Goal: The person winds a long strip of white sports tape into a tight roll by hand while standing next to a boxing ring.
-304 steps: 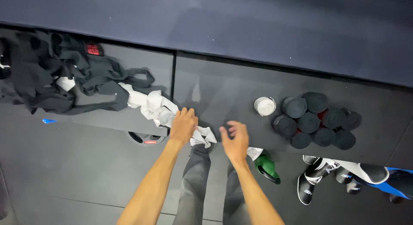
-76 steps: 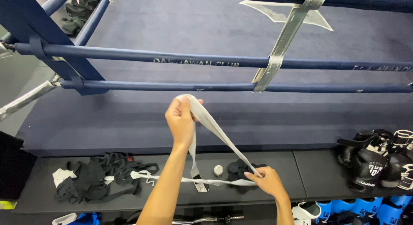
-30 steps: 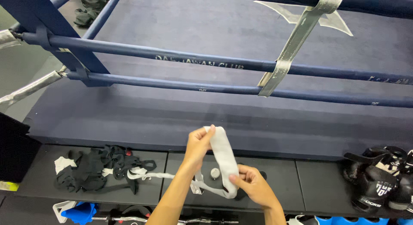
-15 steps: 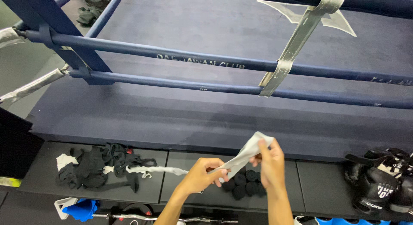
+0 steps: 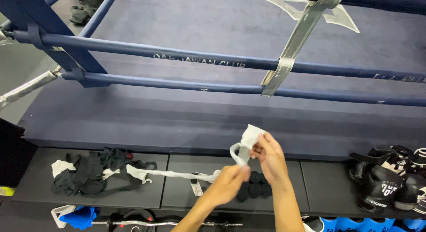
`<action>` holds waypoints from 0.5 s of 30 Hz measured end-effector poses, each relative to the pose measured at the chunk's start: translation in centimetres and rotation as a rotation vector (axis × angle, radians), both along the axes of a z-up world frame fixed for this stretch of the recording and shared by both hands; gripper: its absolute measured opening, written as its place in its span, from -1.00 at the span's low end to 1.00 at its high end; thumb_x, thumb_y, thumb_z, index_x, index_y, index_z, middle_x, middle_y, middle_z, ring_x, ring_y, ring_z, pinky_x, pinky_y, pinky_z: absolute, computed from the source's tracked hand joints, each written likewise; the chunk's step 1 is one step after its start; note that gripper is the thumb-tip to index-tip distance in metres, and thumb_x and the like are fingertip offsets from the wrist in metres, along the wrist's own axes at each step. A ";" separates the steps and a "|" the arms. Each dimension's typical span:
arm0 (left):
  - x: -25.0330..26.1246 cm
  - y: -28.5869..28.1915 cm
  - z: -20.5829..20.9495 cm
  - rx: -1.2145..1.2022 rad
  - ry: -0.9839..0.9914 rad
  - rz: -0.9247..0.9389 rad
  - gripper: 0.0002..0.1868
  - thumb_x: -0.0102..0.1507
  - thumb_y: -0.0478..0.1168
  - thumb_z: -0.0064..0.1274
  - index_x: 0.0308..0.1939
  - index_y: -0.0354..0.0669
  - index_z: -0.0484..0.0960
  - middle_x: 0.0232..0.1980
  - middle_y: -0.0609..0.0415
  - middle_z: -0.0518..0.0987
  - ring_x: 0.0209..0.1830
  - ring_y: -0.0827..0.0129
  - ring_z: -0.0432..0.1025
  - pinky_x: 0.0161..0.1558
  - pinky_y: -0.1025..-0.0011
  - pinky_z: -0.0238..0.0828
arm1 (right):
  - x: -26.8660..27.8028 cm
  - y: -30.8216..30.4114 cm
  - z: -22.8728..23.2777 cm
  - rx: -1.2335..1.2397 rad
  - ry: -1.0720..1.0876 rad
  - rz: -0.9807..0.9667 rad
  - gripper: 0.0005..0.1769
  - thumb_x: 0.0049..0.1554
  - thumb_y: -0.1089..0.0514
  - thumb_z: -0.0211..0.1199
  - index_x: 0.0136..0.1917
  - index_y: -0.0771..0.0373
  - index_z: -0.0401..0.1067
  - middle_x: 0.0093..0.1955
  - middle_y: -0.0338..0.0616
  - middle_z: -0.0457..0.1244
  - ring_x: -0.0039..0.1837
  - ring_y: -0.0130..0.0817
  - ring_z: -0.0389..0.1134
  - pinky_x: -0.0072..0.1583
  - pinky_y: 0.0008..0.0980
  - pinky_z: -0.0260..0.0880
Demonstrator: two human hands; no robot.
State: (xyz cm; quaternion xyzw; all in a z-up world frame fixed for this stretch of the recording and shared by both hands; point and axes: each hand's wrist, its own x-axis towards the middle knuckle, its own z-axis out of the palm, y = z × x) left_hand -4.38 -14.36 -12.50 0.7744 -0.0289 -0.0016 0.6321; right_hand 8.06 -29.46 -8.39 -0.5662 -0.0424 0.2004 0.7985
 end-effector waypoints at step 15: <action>7.7 -2.6 9.5 -0.034 -0.248 -0.039 -0.62 0.68 -0.09 -0.02 -0.06 -0.26 0.74 0.05 -0.24 0.77 0.07 -0.17 0.66 0.16 0.05 0.58 | -0.2 -4.8 -31.0 -0.241 -0.287 0.044 -0.60 0.42 -0.06 0.49 0.33 0.21 0.87 0.06 0.12 0.67 0.10 0.15 0.70 0.33 0.22 0.62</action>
